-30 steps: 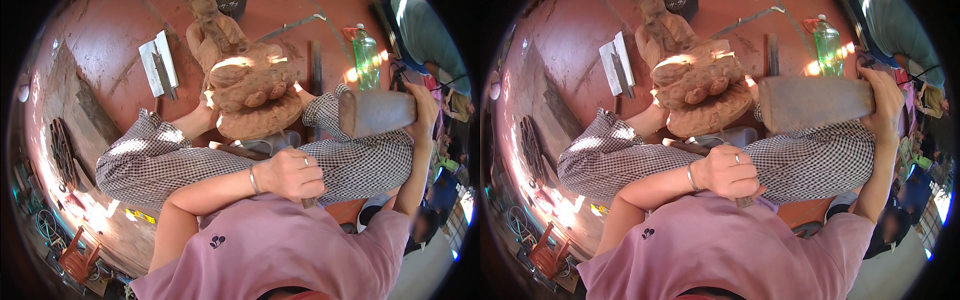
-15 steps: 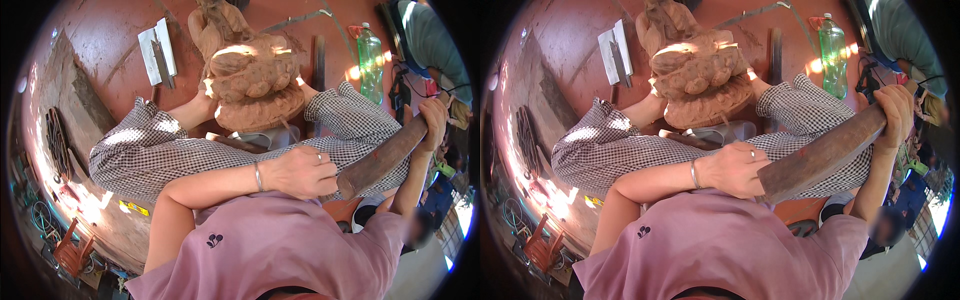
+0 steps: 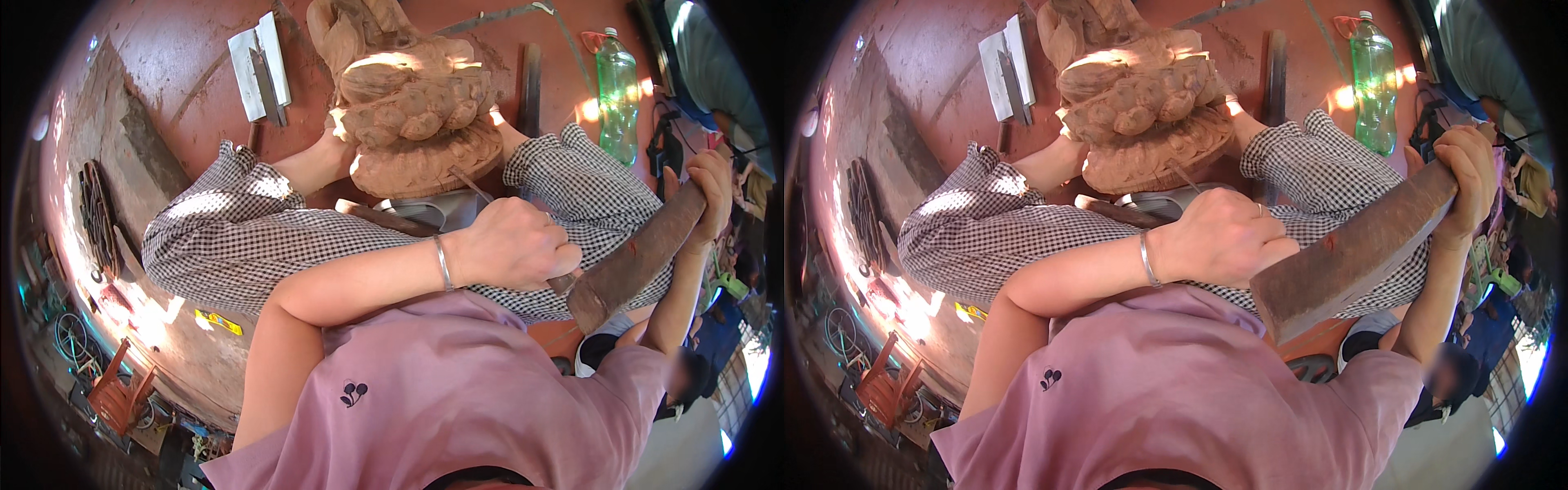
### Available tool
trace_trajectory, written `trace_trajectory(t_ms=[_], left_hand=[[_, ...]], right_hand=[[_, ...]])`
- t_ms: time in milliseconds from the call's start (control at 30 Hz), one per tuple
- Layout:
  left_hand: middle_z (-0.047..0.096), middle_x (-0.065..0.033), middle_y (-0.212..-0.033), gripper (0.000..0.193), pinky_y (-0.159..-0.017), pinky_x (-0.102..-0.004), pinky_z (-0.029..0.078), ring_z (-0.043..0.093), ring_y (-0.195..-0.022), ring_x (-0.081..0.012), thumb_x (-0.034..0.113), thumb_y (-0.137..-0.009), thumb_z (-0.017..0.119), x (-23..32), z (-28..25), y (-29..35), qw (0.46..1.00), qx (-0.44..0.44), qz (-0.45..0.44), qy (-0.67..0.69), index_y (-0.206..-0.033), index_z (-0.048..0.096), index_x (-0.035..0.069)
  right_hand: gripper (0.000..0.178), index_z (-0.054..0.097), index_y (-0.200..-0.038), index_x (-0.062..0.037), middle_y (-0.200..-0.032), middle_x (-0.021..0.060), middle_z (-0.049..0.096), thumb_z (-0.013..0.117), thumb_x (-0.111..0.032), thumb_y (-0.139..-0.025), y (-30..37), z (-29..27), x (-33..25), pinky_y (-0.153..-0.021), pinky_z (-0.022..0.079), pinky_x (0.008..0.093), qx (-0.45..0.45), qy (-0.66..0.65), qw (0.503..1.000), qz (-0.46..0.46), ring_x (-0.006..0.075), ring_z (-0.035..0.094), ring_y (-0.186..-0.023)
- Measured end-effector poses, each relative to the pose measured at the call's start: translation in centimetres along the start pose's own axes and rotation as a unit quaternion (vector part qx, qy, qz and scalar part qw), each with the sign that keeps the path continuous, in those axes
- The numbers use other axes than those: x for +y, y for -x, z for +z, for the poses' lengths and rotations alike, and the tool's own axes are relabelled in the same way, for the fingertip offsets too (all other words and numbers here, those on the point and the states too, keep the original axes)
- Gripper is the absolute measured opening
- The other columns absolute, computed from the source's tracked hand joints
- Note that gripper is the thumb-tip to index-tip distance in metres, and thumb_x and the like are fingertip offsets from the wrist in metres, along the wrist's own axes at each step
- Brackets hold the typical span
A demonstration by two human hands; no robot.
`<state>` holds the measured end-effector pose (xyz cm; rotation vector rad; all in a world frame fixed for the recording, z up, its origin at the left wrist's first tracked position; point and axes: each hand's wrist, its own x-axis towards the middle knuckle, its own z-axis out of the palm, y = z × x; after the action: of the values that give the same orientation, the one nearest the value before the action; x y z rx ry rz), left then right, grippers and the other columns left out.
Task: The person carves a piece of wood using a chisel and mallet while sitting on the floor. They repeatedly strike the chisel to shape the wood and occasionally adjust their grip or the wood's position.
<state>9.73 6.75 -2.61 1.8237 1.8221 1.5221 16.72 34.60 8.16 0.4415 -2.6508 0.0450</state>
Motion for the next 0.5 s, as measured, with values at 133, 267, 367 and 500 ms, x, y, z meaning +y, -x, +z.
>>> trace_trajectory(t_ms=[133,267,367,500], left_hand=[[0.049,-0.0006,-0.058,0.024,-0.042,-0.0336,0.042,0.055,-0.049,-0.0195,0.026,-0.069,0.071,-0.2,0.7,-0.6,0.999,0.036,-0.017,0.012,-0.067,0.051,0.013],[0.052,0.0,-0.057,0.025,-0.042,-0.0339,0.043,0.056,-0.048,-0.0195,0.029,-0.074,0.074,-0.2,0.2,-0.6,0.999,0.022,-0.017,0.034,-0.068,0.054,0.014],[0.054,0.0003,-0.058,0.025,-0.042,-0.0336,0.043,0.057,-0.05,-0.0191,0.028,-0.076,0.074,-0.3,0.1,-0.6,0.999,0.021,-0.022,0.043,-0.068,0.055,0.015],[0.054,0.0007,-0.058,0.025,-0.041,-0.0335,0.042,0.058,-0.05,-0.0188,0.026,-0.076,0.075,-0.4,-0.3,-1.0,0.996,0.038,-0.043,0.063,-0.068,0.054,0.014]], right_hand=[[0.044,0.053,-0.1,-0.0025,-0.085,0.0134,0.065,0.083,0.002,-0.068,0.7,0.6,0.1,-0.085,0.054,0.0463,0.017,-0.042,0.999,-0.011,0.0301,0.066,-0.082],[0.04,0.052,-0.1,-0.0046,-0.084,0.012,0.064,0.078,0.007,-0.071,0.4,1.2,-0.8,-0.089,0.052,0.0479,0.037,-0.062,0.997,-0.002,0.0287,0.066,-0.081],[0.039,0.051,-0.099,-0.0065,-0.085,0.0112,0.063,0.075,0.008,-0.072,-0.1,1.5,-0.8,-0.092,0.05,0.0489,-0.013,-0.047,0.998,-0.037,0.0271,0.066,-0.081],[0.039,0.05,-0.097,-0.0074,-0.087,0.011,0.063,0.073,0.01,-0.071,-0.6,1.5,-1.5,-0.092,0.05,0.0488,-0.022,-0.099,0.994,-0.039,0.0265,0.066,-0.081]])
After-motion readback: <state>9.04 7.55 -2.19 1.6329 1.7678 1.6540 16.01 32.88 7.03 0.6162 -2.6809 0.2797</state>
